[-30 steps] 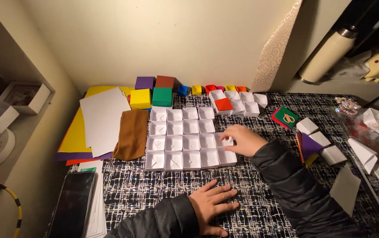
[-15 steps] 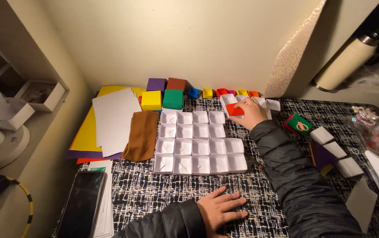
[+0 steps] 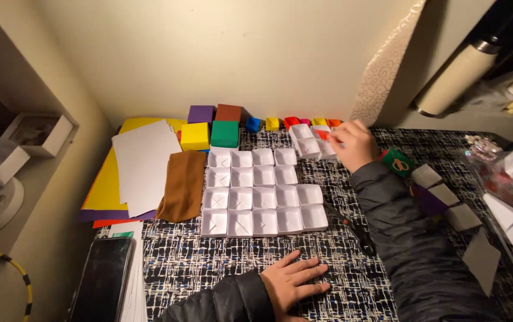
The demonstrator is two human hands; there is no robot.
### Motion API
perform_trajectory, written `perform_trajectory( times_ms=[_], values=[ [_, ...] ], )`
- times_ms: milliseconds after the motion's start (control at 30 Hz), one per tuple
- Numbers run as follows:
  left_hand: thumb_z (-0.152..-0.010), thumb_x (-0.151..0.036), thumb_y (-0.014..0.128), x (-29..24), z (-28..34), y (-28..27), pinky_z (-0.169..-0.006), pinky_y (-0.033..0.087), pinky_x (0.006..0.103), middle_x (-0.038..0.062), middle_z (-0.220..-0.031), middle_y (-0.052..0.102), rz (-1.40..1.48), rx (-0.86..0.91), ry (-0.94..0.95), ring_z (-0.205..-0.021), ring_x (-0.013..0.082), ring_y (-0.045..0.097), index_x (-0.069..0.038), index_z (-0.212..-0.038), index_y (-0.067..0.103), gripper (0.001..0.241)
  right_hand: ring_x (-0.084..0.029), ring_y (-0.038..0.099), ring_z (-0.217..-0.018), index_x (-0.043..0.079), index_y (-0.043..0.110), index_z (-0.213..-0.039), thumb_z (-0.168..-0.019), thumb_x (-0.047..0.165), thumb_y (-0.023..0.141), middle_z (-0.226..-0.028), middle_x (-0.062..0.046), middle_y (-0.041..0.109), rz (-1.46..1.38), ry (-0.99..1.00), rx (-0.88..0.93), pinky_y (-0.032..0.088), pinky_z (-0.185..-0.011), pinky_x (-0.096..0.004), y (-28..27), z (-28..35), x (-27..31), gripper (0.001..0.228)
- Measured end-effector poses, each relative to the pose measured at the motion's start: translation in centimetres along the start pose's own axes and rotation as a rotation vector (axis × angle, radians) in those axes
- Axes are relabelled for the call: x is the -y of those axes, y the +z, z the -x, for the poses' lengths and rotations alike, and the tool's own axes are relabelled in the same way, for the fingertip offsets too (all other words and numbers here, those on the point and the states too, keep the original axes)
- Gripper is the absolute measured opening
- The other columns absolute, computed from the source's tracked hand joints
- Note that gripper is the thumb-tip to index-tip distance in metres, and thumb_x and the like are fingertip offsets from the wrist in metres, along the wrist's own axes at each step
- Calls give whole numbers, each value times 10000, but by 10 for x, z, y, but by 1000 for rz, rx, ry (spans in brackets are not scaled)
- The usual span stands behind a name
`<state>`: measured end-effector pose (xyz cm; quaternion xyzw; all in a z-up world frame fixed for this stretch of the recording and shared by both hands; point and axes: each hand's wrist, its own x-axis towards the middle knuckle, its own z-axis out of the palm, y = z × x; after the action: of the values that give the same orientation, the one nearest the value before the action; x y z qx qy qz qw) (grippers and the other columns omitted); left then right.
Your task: Organizing small paper boxes into a grid and folding a piece of paper on a table.
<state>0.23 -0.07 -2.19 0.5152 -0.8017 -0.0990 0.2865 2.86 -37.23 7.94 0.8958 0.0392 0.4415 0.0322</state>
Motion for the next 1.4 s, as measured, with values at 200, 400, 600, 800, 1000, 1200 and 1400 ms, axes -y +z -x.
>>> perform_trajectory(
  times_ms=[200, 400, 600, 800, 1000, 1200, 1400],
  values=[
    [-934, -712, 344, -6, -4, -12, -1222, 89, 664, 217, -1663, 320, 45, 21, -5, -1543, 445, 272, -117, -1578, 389, 878, -186, 645, -814, 14, 767, -899, -963, 40, 806, -897, -90, 712, -217, 624, -9, 510, -778, -334, -73, 79, -62, 80],
    [-920, -717, 420, -10, -11, -21, -1207, 53, 630, 205, -1668, 281, 44, 96, -35, -1541, 405, 235, -129, -1590, 369, 893, -137, 473, -572, 27, 767, -966, -993, 202, 754, -678, -82, 607, -375, 1383, -2, 361, -503, -289, -151, 187, -86, 178],
    [-942, -726, 424, -15, -18, -31, -1197, 25, 638, 182, -1684, 216, 45, 181, -53, -1547, 397, 172, -135, -1610, 330, 897, -164, 479, -534, -7, 752, -992, -998, 215, 748, -726, -114, 641, -380, 1608, -25, 379, -490, -303, -195, 229, -72, 223],
    [-951, -721, 415, -24, -27, -38, -1190, 1, 620, 177, -1682, 193, -26, 308, -111, -1542, 361, 153, -163, -1612, 304, 873, -162, 502, -572, -9, 764, -1103, -994, 160, 726, -918, -123, 725, -387, 1637, 17, 372, -496, -295, -209, 198, -42, 205],
    [-946, -739, 389, -22, -24, -36, -1194, 2, 615, 186, -1680, 204, -18, 273, -85, -1542, 373, 160, -143, -1608, 321, 894, -182, 578, -455, -11, 785, -991, -946, 108, 756, -797, -114, 769, -129, 1454, 105, 512, -512, -324, -194, 199, -38, 131],
    [-931, -726, 425, -20, -21, -32, -1190, 52, 646, 188, -1667, 265, -5, 180, -57, -1528, 396, 229, -144, -1592, 370, 882, -330, 645, -491, 64, 723, -1014, -1008, 118, 657, -779, -115, 712, 64, 1252, 139, 550, -574, -470, -173, 204, -71, 85],
    [-912, -730, 392, -25, -21, -39, -1206, 11, 625, 187, -1674, 249, 40, 213, -94, -1541, 390, 193, -136, -1585, 366, 898, -298, 708, -780, 120, 774, -984, -982, 237, 724, -906, -106, 768, -3, 911, 249, 547, -732, -436, -116, 124, -48, 127]
  ],
)
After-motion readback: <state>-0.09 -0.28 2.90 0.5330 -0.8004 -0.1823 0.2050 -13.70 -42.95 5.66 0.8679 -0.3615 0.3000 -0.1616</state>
